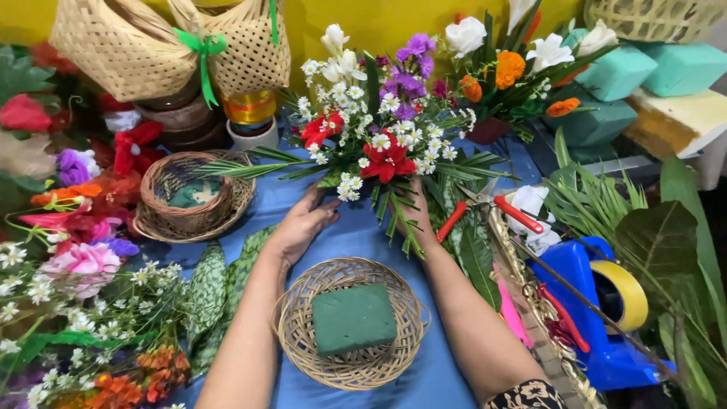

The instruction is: Preparing a small woven basket with floral foam and base leaves for a floral arrangement.

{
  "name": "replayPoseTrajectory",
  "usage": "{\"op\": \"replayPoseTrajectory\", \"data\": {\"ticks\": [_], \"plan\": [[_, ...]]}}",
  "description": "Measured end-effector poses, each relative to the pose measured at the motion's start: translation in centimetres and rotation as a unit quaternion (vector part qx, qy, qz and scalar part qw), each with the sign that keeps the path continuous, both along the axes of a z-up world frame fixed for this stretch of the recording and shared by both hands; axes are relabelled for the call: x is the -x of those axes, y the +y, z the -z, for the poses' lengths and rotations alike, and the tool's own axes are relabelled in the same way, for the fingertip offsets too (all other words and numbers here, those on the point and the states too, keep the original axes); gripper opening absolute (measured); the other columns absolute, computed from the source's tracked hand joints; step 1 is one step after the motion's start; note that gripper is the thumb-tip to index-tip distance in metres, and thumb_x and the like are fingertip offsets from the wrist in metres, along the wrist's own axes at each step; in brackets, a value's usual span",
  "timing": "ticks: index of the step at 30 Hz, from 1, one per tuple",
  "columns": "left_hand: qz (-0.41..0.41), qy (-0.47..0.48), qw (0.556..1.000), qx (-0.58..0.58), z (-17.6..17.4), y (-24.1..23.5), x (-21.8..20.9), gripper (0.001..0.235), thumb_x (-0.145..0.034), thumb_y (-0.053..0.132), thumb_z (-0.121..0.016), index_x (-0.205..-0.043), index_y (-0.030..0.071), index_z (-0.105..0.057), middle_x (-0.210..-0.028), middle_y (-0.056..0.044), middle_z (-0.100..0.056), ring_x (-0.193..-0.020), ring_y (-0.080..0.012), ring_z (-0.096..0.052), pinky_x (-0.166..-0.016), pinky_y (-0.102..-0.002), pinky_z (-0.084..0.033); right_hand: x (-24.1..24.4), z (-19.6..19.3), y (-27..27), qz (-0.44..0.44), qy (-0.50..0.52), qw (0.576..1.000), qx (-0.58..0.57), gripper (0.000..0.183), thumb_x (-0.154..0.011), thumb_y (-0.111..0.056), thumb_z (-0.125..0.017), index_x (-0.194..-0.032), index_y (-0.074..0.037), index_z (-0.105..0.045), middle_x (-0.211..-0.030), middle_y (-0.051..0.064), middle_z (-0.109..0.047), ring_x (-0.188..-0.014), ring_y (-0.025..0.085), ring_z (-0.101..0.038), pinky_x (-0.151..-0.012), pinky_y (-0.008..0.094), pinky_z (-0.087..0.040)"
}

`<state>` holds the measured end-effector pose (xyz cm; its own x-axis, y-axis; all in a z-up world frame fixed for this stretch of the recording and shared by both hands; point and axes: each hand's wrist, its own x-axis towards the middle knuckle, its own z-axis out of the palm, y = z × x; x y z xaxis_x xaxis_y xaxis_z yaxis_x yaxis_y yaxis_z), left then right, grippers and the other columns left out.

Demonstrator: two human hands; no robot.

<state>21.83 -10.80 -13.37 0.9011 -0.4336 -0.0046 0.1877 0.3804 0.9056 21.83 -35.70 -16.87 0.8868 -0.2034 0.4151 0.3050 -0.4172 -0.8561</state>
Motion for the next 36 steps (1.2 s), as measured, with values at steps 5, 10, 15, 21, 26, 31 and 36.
{"op": "replayPoseTrajectory", "data": {"ticks": [5,10,15,21,26,31,36], "plan": [[-0.006,-0.006,1.000,-0.014,1.5,-0.9,-1.7,0.077,-0.092,-0.006,-0.052,-0.162,0.005,-0.022,-0.161,-0.025,-0.023,-0.139,-0.0417,-0.040,-0.111,-0.052,-0.043,0.2,0.9,-0.7,-0.030,-0.029,0.997,-0.072,0.054,-0.092,0.001,-0.069,-0.141,-0.006,-0.047,-0.117,0.022,-0.069,-0.109,0.031,-0.070,-0.095,0.045,-0.057],[-0.003,-0.025,0.997,-0.071,11.1,-2.3,-7.5,0.070,-0.089,0.000,-0.062,-0.156,0.009,-0.041,-0.145,-0.018,-0.050,-0.119,-0.0296,-0.061,-0.092,-0.042,-0.060,0.8,-0.3,-0.2,-0.005,-0.007,0.999,-0.033,0.055,-0.086,-0.004,-0.072,-0.135,-0.010,-0.048,-0.110,0.019,-0.073,-0.104,0.037,-0.073,-0.090,0.047,-0.059],[-0.030,-0.079,0.991,-0.106,9.7,-3.8,-7.0,0.081,-0.081,-0.006,-0.070,-0.156,0.003,-0.039,-0.151,-0.021,-0.049,-0.129,-0.0323,-0.056,-0.105,-0.046,-0.051,-0.4,1.8,-0.6,0.009,-0.042,0.999,-0.015,0.060,-0.085,-0.006,-0.075,-0.138,-0.014,-0.050,-0.111,0.016,-0.075,-0.104,0.035,-0.074,-0.087,0.046,-0.060],[-0.057,-0.070,0.972,-0.216,10.6,-0.9,-6.6,0.071,-0.081,0.010,-0.078,-0.147,0.005,-0.054,-0.139,-0.020,-0.062,-0.128,-0.0312,-0.059,-0.105,-0.049,-0.050,2.0,0.6,-0.6,-0.032,-0.039,0.985,-0.162,0.050,-0.084,-0.001,-0.077,-0.127,-0.008,-0.054,-0.119,0.019,-0.068,-0.112,0.030,-0.069,-0.094,0.046,-0.057],[-0.066,-0.067,0.984,-0.151,5.5,-3.8,-2.9,0.075,-0.081,0.002,-0.074,-0.150,0.004,-0.045,-0.143,-0.022,-0.057,-0.124,-0.0348,-0.060,-0.104,-0.047,-0.051,4.4,-5.2,1.8,-0.005,-0.008,0.986,-0.165,0.036,-0.092,0.007,-0.066,-0.126,0.005,-0.055,-0.118,0.028,-0.065,-0.106,0.039,-0.066,-0.092,0.050,-0.058],[-0.064,-0.086,0.960,-0.261,4.5,-3.1,-2.4,0.070,-0.082,0.015,-0.075,-0.146,0.011,-0.048,-0.142,-0.022,-0.057,-0.125,-0.0360,-0.062,-0.108,-0.047,-0.050,-0.9,4.2,-1.1,-0.019,0.018,0.955,-0.294,0.047,-0.085,0.008,-0.074,-0.128,-0.001,-0.057,-0.127,0.025,-0.064,-0.117,0.039,-0.066,-0.101,0.046,-0.056],[-0.059,-0.037,0.932,-0.355,3.2,-3.0,-2.4,0.079,-0.080,0.034,-0.073,-0.152,0.017,-0.044,-0.128,-0.018,-0.070,-0.127,-0.0364,-0.061,-0.111,-0.048,-0.047,-2.0,6.4,-1.8,0.156,0.038,0.987,0.021,0.049,-0.087,-0.018,-0.080,-0.131,-0.013,-0.058,-0.119,0.020,-0.070,-0.109,0.044,-0.069,-0.089,0.052,-0.060]]}}
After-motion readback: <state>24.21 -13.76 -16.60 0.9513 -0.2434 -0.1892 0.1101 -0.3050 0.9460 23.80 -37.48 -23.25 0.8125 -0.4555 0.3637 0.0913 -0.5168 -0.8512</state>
